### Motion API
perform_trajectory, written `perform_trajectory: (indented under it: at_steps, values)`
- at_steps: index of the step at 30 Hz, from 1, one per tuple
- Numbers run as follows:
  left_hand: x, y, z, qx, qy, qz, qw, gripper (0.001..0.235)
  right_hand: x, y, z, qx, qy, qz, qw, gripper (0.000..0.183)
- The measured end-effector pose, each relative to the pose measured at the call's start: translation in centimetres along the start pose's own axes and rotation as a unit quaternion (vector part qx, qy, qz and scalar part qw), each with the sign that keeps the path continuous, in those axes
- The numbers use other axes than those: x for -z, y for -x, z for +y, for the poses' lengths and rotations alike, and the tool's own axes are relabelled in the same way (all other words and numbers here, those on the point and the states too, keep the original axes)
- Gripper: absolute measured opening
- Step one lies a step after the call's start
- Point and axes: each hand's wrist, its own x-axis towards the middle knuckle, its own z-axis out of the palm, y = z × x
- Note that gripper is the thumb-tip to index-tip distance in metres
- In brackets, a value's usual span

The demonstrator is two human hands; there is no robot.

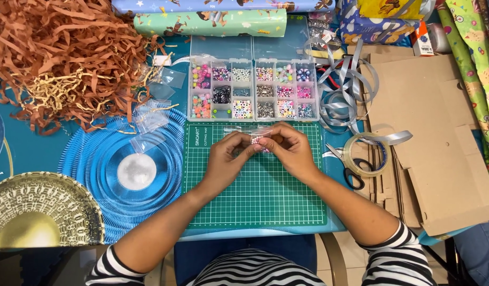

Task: The person sorts small colorful beads from a compartmentalized box into individual clear plastic bags. They seal each bag by hand and place it on a green cutting mat. The workspace contains rolls of wrapping paper, ribbons, and shredded paper filler.

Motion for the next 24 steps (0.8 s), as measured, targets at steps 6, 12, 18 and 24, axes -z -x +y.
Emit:
perform_trajectory:
  at_steps: [6, 12, 18, 24]
  values:
    - [-0.2, -0.2, 1.2, -0.024, -0.007, -0.004, 1.000, 0.014, -0.2, 0.0, -1.2, 0.008, 0.035, -0.010, 0.999, 0.008]
    - [0.2, -0.3, 0.0, -0.003, 0.002, 0.013, 1.000, 0.010, -0.3, 0.0, -2.0, -0.047, -0.014, -0.005, 0.999, 0.014]
    - [0.3, -0.3, -0.1, 0.008, 0.015, -0.002, 1.000, 0.011, -0.3, 0.1, -1.2, -0.034, -0.023, 0.002, 0.999, 0.007]
    - [-0.3, -0.1, 1.5, 0.043, 0.084, -0.017, 0.995, 0.027, -0.1, -0.1, -0.4, -0.051, -0.022, 0.018, 0.998, 0.009]
